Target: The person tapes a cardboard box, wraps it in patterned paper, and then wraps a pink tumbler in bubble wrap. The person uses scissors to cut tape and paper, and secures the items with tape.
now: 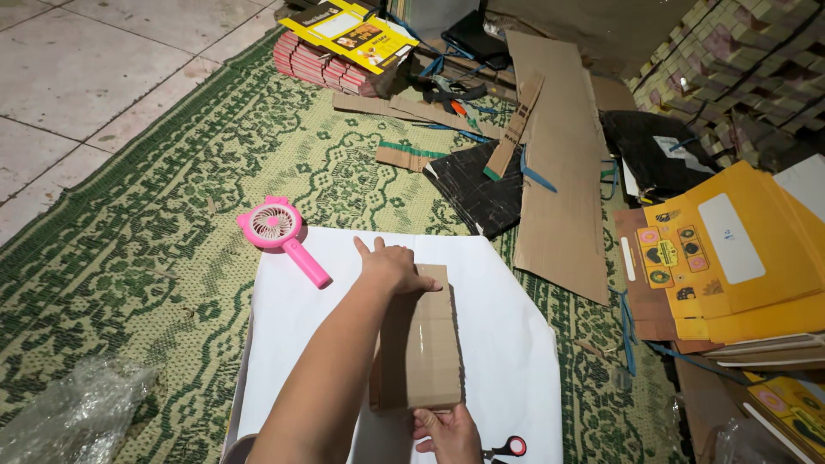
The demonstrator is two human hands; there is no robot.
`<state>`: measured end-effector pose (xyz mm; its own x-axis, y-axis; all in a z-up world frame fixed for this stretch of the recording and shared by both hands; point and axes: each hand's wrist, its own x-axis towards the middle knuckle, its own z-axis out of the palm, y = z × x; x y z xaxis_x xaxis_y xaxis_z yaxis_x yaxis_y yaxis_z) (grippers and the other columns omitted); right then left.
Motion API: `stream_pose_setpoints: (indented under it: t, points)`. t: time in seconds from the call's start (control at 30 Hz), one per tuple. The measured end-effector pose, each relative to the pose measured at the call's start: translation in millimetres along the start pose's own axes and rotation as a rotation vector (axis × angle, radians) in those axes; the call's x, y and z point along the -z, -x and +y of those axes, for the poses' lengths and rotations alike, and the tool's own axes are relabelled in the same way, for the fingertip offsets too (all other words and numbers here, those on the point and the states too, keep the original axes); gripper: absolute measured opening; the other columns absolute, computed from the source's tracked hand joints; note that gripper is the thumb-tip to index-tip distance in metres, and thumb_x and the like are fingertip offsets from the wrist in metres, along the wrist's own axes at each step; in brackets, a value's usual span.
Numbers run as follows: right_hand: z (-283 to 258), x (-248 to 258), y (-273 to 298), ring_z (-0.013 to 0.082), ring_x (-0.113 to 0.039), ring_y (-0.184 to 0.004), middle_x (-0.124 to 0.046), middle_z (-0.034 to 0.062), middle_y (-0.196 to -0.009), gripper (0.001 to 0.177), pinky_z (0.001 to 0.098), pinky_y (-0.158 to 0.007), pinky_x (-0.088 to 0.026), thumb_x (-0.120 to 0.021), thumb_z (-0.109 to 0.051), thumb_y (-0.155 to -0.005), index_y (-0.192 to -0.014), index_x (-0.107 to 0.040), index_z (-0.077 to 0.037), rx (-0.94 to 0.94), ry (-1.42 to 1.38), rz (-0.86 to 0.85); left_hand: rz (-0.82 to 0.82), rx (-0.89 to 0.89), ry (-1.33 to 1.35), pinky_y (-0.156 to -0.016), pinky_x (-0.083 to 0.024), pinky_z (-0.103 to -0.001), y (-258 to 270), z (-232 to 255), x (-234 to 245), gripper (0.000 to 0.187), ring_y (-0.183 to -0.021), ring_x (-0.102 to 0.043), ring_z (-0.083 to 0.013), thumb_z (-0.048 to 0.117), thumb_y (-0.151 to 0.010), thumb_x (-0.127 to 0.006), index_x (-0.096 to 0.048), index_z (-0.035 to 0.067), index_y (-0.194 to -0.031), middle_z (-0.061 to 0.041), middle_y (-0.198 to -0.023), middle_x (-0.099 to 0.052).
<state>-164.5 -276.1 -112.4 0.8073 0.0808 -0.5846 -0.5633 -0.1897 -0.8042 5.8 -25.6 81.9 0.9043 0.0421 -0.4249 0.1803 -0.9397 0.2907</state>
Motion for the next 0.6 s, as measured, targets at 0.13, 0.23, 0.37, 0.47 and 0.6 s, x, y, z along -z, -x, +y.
stream_pose_setpoints:
  t: [0.13, 0.23, 0.37, 0.47, 0.6]
  points:
    - [0, 7, -2, 0.0209, -0.07, -0.077, -0.074, 0.0135, -0.1, 0.045, 0.0364, -0.06, -0.061, -0.076, -0.013, -0.087, -0.126, -0.056, -0.002, 0.021, -0.08, -0.097, -0.016, -0.004, -0.107, -0.121, -0.003, -0.078, 4, 6, 2, 0.102, -0.153, -0.029, -0.0397, 0.089, -0.077, -0.054, -0.059, 0.012, -0.145, -0.01, -0.148, -0.059]
    - [-8, 17, 0, 0.0217, -0.073, -0.092, -0.072, 0.0141, -0.113, 0.05, 0.0384, -0.075, -0.066, -0.073, -0.016, -0.091, -0.133, -0.05, -0.003, -0.048, -0.046, -0.22, 0.034, -0.021, -0.006, -0.118, -0.005, -0.079, 11, 4, -2, 0.101, -0.15, -0.032, -0.0393, 0.086, -0.076, -0.057, -0.05, 0.018, -0.15, -0.014, -0.15, -0.054]
    - [-21, 24, 11, 0.0214, -0.071, -0.096, -0.068, 0.0117, -0.118, 0.06, 0.039, -0.083, -0.066, -0.074, -0.018, -0.09, -0.14, -0.043, -0.008, -0.086, -0.006, -0.274, 0.107, -0.022, 0.074, -0.117, -0.007, -0.077, 14, 2, -9, 0.11, -0.15, -0.028, -0.0377, 0.086, -0.071, -0.063, -0.038, 0.021, -0.157, -0.014, -0.156, -0.044]
    - [-37, 22, 27, 0.0234, -0.074, -0.1, -0.069, 0.0141, -0.116, 0.065, 0.0397, -0.089, -0.065, -0.074, -0.024, -0.088, -0.141, -0.039, -0.01, -0.093, 0.004, -0.281, 0.172, -0.021, 0.117, -0.115, -0.009, -0.078, 18, -1, -9, 0.108, -0.151, -0.023, -0.0387, 0.084, -0.072, -0.063, -0.035, 0.024, -0.157, -0.015, -0.158, -0.038]
    - [-63, 44, 58, 0.0252, -0.073, -0.103, -0.073, 0.0175, -0.112, 0.066, 0.037, -0.092, -0.06, -0.072, -0.036, -0.091, -0.143, -0.033, -0.02, -0.126, -0.001, -0.142, 0.383, -0.04, 0.297, -0.112, -0.012, -0.076, 35, -10, -18, 0.104, -0.149, -0.023, -0.0383, 0.077, -0.073, -0.068, -0.036, 0.023, -0.156, -0.018, -0.158, -0.035]
